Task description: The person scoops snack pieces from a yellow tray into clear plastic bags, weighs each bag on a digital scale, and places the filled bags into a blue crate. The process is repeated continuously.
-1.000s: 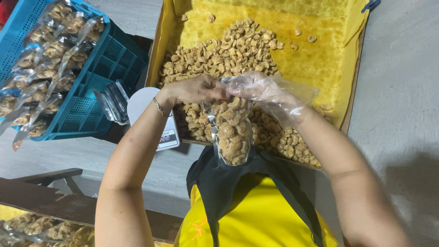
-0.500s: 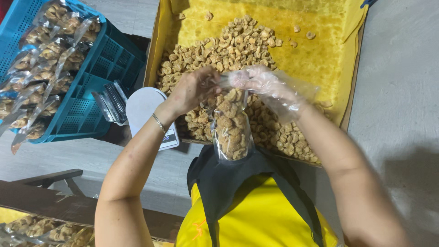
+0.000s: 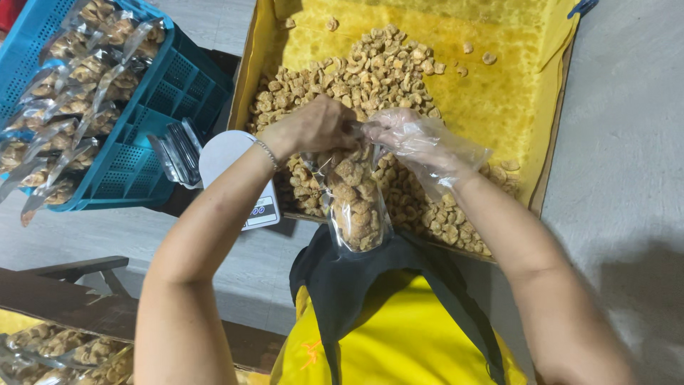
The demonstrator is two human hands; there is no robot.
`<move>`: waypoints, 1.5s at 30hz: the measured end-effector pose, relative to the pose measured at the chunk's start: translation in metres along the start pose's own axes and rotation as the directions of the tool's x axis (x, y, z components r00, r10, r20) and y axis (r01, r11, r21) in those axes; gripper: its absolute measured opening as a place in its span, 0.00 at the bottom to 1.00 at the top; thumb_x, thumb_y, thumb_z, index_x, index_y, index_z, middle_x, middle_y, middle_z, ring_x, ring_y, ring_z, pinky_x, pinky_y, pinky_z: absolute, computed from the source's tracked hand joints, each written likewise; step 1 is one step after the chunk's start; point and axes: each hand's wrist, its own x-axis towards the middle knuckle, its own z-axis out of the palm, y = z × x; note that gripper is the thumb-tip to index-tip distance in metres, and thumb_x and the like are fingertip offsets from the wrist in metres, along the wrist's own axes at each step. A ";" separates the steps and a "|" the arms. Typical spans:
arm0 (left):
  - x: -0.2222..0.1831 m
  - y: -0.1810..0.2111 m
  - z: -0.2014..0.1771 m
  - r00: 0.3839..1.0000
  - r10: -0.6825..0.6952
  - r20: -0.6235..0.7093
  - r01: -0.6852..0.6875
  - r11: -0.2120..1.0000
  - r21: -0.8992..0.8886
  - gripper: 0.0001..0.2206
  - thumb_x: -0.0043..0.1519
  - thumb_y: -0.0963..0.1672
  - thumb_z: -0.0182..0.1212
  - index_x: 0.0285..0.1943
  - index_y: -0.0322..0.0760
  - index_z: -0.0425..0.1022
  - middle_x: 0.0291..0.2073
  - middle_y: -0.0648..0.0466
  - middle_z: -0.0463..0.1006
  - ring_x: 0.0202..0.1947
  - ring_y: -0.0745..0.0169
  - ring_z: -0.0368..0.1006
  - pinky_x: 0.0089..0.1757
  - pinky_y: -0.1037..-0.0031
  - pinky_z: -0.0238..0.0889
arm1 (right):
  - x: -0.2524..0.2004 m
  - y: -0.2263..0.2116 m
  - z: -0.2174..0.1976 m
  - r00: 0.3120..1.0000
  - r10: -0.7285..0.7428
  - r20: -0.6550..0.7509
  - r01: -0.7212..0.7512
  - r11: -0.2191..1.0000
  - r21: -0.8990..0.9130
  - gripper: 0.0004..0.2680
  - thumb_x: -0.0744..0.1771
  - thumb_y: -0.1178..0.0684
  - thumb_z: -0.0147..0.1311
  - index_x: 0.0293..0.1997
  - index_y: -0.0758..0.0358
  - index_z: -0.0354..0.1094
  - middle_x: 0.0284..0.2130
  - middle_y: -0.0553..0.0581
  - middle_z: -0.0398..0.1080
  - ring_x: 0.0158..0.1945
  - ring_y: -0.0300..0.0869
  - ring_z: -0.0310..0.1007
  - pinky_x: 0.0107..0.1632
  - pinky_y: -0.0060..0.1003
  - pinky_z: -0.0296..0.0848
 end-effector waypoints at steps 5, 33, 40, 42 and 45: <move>-0.029 -0.040 0.008 0.980 0.117 -0.161 -0.090 0.982 0.166 0.14 0.60 0.50 0.65 0.37 0.35 0.81 0.27 0.50 0.81 0.21 0.66 0.69 0.30 0.69 0.69 | 0.012 0.025 0.003 0.997 0.051 0.057 -0.056 0.995 0.086 0.13 0.65 0.45 0.60 0.48 0.63 0.73 0.42 0.55 0.72 0.47 0.40 0.73 0.48 0.33 0.74; -0.116 -0.107 0.034 0.967 -0.253 -0.016 0.191 0.768 -0.611 0.20 0.64 0.49 0.54 0.64 0.42 0.70 0.47 0.48 0.80 0.43 0.60 0.81 0.33 0.71 0.82 | 0.084 -0.021 0.070 0.853 -0.044 0.519 0.085 0.995 -0.055 0.13 0.66 0.40 0.54 0.45 0.57 0.77 0.33 0.41 0.74 0.29 0.30 0.67 0.29 0.25 0.69; -0.223 -0.143 -0.041 0.829 -0.411 -0.379 0.137 0.806 -0.576 0.17 0.65 0.46 0.51 0.64 0.49 0.72 0.46 0.53 0.82 0.38 0.65 0.81 0.33 0.75 0.80 | 0.161 -0.151 0.155 0.785 -0.219 0.580 0.345 0.932 -0.115 0.09 0.67 0.51 0.57 0.50 0.55 0.77 0.33 0.47 0.76 0.30 0.34 0.67 0.29 0.28 0.68; -0.263 -0.162 -0.068 0.691 -0.505 -0.518 0.235 0.834 -0.500 0.16 0.67 0.45 0.51 0.63 0.53 0.75 0.51 0.60 0.82 0.34 0.62 0.79 0.32 0.72 0.77 | 0.197 -0.204 0.184 0.483 -0.600 0.638 0.868 0.425 -0.258 0.10 0.68 0.55 0.56 0.55 0.54 0.76 0.45 0.55 0.77 0.38 0.41 0.76 0.39 0.35 0.73; -0.313 -0.213 -0.102 0.460 -0.384 -0.800 0.308 0.915 -0.262 0.16 0.68 0.39 0.53 0.63 0.48 0.77 0.47 0.50 0.82 0.40 0.59 0.80 0.43 0.68 0.74 | 0.253 -0.256 0.249 0.340 -0.713 0.614 0.897 0.441 0.015 0.13 0.68 0.59 0.48 0.59 0.61 0.69 0.48 0.59 0.76 0.50 0.48 0.78 0.51 0.41 0.76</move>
